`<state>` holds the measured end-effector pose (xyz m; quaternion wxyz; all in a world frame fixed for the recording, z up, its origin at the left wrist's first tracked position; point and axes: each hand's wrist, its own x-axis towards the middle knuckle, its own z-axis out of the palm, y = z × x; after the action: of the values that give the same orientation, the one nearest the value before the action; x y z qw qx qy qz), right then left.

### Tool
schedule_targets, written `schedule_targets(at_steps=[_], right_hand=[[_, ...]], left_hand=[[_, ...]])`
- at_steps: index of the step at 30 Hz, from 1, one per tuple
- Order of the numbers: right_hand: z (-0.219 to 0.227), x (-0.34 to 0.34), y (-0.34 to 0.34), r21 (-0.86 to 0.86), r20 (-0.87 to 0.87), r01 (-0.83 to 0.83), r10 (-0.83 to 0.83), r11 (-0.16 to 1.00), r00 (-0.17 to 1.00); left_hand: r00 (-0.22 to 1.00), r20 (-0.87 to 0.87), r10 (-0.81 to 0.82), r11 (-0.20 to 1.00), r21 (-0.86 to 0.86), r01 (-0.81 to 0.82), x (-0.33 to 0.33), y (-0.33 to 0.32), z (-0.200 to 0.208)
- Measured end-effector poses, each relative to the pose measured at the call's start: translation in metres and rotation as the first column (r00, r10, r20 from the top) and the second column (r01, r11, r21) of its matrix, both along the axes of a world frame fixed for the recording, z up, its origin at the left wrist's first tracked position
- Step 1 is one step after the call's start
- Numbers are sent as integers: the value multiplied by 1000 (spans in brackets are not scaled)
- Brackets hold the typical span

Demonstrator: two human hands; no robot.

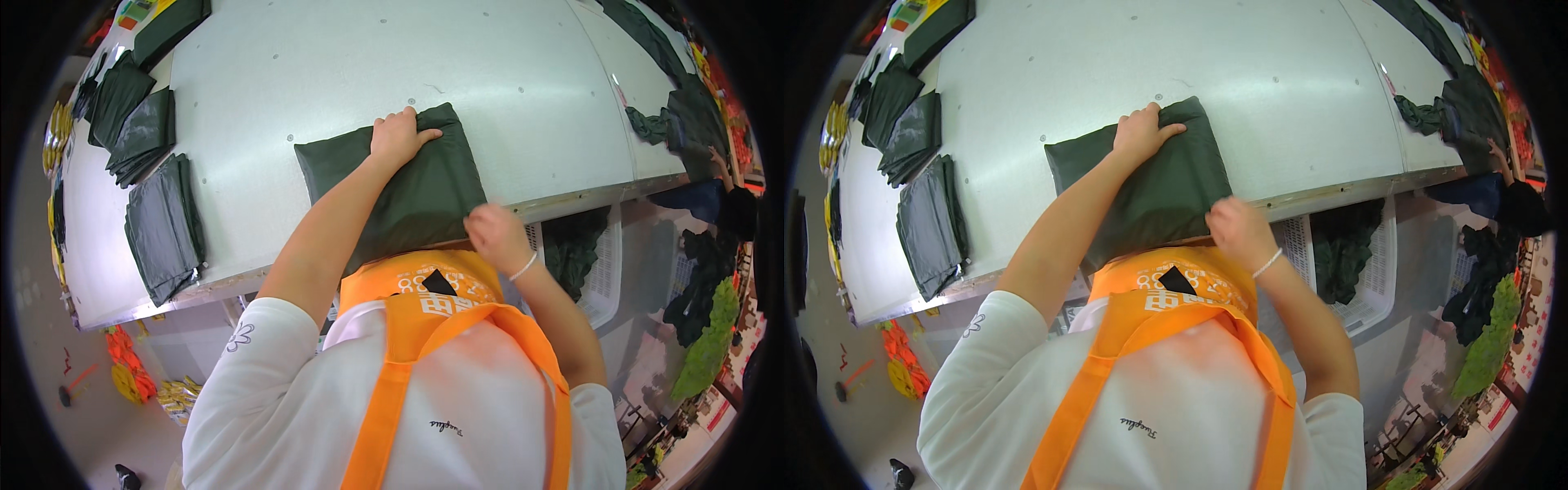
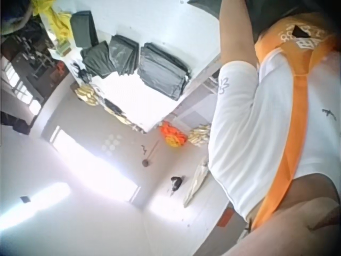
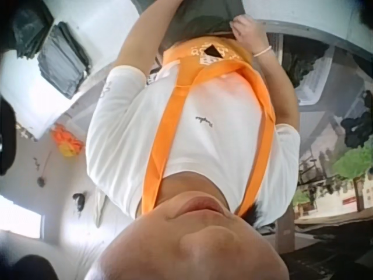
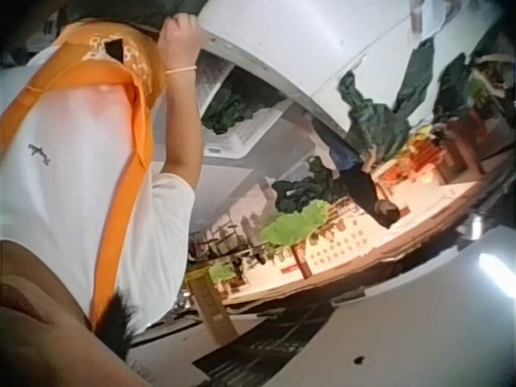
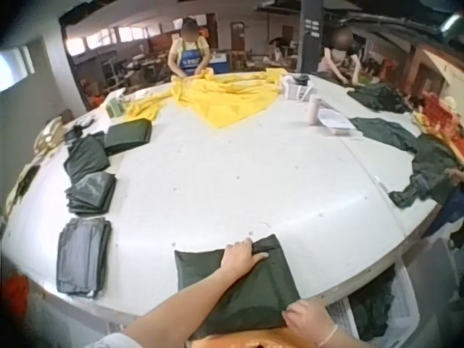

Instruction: The person folds a dark green jacket on a white table. They smooth the fabric, fold the sleeves inward, fold the jacket in half, then fold it again into a compact rectangle and place it on a stack of similar folded jackets.

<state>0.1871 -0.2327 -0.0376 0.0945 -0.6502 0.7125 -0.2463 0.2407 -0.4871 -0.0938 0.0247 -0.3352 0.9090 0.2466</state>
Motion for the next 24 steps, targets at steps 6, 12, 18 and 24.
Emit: schedule_targets(at_steps=[6,12,18,24], right_hand=[[-10,17,24,16,109,9,-10,1000,994],[-6,-33,34,409,800,373,-524,832,291],[-22,-95,-1,493,846,130,-439,860,-302],[-106,-103,-30,349,619,374,-511,859,597]], left_hand=[[998,-61,30,998,-54,-33,5,-3,17],[774,-579,-258,925,-380,24,22,69,171],[847,-504,168,958,-120,-262,70,84,132],[692,-270,669,738,128,-663,104,79,1]])
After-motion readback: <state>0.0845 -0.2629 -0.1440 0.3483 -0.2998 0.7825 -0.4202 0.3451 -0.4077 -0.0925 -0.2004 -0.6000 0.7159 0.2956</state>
